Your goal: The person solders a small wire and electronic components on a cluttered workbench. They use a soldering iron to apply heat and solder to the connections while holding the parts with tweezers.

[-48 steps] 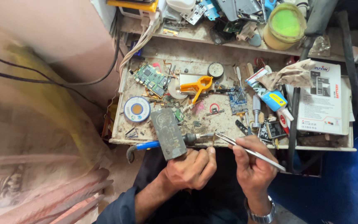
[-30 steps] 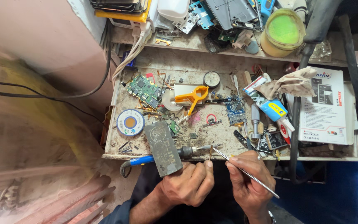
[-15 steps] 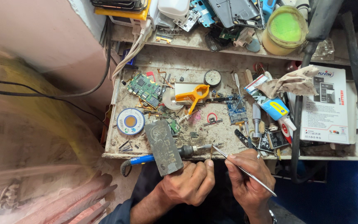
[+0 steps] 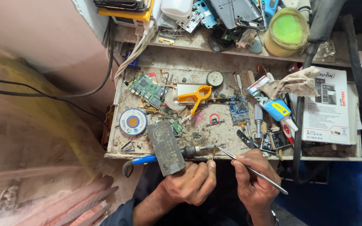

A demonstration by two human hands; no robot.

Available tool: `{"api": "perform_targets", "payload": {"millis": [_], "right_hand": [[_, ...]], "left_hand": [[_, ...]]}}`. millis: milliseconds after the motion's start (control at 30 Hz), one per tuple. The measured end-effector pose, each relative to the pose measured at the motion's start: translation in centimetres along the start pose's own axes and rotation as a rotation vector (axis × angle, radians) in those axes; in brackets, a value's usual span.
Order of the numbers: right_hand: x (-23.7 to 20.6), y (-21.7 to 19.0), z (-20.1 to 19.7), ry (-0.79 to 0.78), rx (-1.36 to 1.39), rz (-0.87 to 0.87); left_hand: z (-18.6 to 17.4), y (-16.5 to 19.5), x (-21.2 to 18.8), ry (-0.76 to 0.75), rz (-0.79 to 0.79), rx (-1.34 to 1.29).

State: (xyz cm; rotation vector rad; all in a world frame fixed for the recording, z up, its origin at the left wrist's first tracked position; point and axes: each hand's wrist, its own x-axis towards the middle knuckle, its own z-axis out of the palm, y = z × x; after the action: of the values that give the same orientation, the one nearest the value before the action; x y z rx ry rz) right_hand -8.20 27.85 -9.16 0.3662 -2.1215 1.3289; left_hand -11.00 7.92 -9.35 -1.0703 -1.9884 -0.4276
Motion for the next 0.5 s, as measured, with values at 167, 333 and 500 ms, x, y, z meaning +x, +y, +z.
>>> {"api": "perform_targets", "payload": {"millis": [167,333,500], "right_hand": [[-1.4,-2.4,-0.2,-0.005,0.003,-0.01],[-2.9,-5.3,-1.3,0.079,0.128,0.149],[-4.1,-10.0,-3.8,0.167,0.282,0.181]], "left_hand": [[-2.7,1.0,-0.4,0.015,0.005,-0.001],[-5.3,2.2,-0.1,0.05,0.033,-0.014],[-9.7,5.2,1.5,0.066,0.055,-0.063]]}}
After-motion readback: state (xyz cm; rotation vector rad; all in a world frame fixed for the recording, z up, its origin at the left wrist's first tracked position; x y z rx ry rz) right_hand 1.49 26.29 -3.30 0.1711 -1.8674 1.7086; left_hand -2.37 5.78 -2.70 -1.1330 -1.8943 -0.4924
